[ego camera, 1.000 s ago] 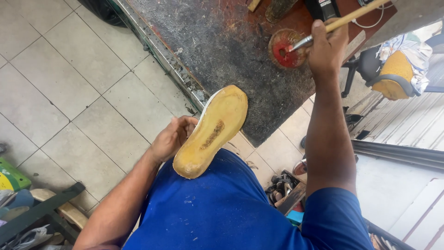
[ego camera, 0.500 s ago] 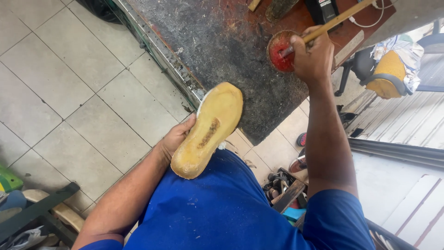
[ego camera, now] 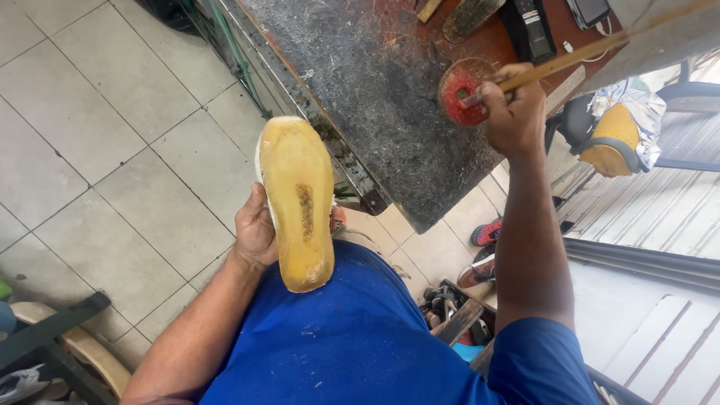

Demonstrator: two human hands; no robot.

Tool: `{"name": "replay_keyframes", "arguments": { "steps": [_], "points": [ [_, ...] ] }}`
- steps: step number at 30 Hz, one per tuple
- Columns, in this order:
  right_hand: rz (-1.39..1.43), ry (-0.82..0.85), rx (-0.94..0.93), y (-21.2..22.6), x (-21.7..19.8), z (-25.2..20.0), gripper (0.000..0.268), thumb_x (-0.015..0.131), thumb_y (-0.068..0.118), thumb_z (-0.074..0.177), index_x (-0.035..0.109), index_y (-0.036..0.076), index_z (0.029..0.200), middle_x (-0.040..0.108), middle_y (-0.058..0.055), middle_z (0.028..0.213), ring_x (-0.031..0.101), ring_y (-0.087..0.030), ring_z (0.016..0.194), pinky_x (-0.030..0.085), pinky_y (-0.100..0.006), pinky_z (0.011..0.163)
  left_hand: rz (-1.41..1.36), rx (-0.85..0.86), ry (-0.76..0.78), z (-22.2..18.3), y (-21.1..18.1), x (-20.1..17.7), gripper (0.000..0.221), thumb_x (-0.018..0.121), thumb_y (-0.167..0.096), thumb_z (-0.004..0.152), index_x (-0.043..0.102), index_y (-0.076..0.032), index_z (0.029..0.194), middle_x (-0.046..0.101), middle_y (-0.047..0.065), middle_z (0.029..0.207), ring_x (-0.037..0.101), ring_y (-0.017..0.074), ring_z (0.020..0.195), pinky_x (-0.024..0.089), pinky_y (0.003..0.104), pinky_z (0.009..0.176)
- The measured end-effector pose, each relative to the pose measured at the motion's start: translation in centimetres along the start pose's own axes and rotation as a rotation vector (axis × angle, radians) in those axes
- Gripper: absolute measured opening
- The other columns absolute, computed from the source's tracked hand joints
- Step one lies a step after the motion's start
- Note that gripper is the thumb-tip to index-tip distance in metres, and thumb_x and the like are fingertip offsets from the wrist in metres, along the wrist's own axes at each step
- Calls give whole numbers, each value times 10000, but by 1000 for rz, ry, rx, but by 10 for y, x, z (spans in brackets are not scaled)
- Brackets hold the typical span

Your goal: Applying a red liquid substance to the bottom of a shoe sole using a handheld brush at a repair bench.

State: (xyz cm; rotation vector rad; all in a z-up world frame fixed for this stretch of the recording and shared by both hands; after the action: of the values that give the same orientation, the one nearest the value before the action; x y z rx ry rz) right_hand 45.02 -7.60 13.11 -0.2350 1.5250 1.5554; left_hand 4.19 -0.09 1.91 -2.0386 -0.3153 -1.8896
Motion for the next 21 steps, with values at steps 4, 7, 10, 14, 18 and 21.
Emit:
{"name": "replay_keyframes", "arguments": {
  "steps": [4, 7, 10, 14, 18, 21],
  "points": [
    [12, -5, -97, -26, 9, -8, 63, 570, 46, 1058, 517, 15, 1075, 642, -147, 933, 673, -244, 772, 574, -351, 602, 27, 107, -69, -12, -5, -33, 601, 683, -416, 1005, 570, -18, 1441, 645, 196, 1389, 611, 395, 1279, 484, 594, 1086],
    [-6, 7, 19, -11, 13, -6, 115, 555, 161, 1101, 511, 63, 1061, 585, -57, 864, 549, -146, 668, 497, -290, 584, 71, 134, -33, -21, -9, -36, 579, 721, -364, 1005, 569, -17, 1443, 640, 192, 1401, 595, 391, 1303, 464, 585, 1111],
    [115, -173, 12, -2, 14, -4, 47, 524, 27, 1114, 477, 34, 1111, 587, -148, 963, 706, -220, 706, 650, -301, 564, 154, 83, 79, -25, -21, -20, 577, 807, -254, 958, 582, 0, 1424, 663, 186, 1373, 621, 376, 1273, 502, 546, 1083],
    [360, -320, -143, -29, 5, -3, 129, 506, -58, 1079, 462, 49, 1136, 593, -216, 984, 635, -247, 601, 539, -307, 499, 303, 124, 101, -34, -45, -17, 641, 759, -167, 879, 529, 41, 1440, 671, 206, 1337, 639, 398, 1232, 515, 577, 1055],
    [1120, -154, 143, -119, -44, -5, 306, 499, 70, 1129, 530, 84, 1433, 644, -30, 1094, 611, -122, 862, 492, -207, 702, 289, 96, 121, -48, -62, 23, 982, 851, -183, 830, 268, -24, 1604, 658, 288, 1275, 704, 440, 1034, 557, 464, 598],
    [1826, 377, 423, -123, 7, 36, 518, 507, 152, 1204, 481, 85, 1717, 675, 15, 1146, 594, -26, 921, 463, -116, 815, 329, 266, 184, -50, -65, 59, 867, 802, -77, 791, 359, 0, 1533, 670, 292, 1260, 711, 431, 1058, 552, 521, 702]
  ]
}}
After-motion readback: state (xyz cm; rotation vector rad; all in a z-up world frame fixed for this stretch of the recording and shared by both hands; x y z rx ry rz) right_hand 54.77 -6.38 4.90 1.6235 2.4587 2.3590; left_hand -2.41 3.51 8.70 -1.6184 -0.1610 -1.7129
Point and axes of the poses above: each hand's wrist, its own z-axis towards the middle knuckle, its own x-axis out of the palm, y = z × x, the point moved 1 cm from there along z, towards the middle knuckle
